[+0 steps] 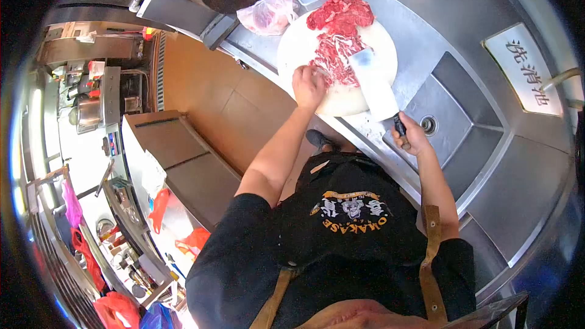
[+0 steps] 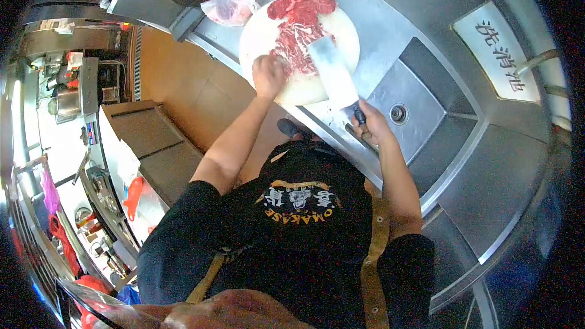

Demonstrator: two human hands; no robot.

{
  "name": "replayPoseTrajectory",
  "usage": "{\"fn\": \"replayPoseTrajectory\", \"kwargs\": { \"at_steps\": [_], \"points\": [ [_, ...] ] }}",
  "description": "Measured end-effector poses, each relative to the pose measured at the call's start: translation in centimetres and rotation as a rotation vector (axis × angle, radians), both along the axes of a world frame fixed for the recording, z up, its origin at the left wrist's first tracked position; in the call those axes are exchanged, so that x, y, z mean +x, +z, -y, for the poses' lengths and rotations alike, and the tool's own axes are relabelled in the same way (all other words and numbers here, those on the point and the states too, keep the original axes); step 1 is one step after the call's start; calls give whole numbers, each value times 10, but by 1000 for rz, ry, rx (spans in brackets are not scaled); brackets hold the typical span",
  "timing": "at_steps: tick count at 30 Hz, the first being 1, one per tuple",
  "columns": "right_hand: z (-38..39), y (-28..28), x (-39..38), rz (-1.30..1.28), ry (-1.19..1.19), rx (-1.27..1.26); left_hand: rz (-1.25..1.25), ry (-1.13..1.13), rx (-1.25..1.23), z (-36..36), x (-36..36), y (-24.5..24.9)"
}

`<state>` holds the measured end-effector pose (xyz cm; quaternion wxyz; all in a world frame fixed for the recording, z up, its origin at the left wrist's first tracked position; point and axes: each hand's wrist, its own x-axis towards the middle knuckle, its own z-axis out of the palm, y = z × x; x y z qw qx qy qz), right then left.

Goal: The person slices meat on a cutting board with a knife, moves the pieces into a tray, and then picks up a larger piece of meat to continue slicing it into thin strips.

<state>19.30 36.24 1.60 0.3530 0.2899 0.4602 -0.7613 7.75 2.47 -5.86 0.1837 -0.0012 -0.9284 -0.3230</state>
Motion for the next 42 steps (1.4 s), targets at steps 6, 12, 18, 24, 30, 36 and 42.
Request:
{"fn": "replayPoseTrajectory", "kwargs": {
  "at_steps": [6, 12, 18, 24, 30, 36, 42],
  "points": [
    [-65, -85, 9, 23, -120, -196, 222, 75, -33, -57, -48, 43],
    [-31, -63, 26, 119, -120, 15, 440, -49, -254, -70, -47, 40],
    [78, -34, 36, -6, 65, -43, 126, -132, -78, -66, 25, 47],
    [107, -6, 22, -196, 164, 57, -17, 31, 254, -53, 8, 49],
    [144, 54, -57, -300, 90, 158, -153, -42, 407, -32, -82, 92],
    [191, 90, -199, -309, -141, 76, -195, -151, 373, -24, -255, 98],
    [197, 73, -295, 30, -370, -257, 81, -291, 244, -34, -406, 39]
  ]
}}
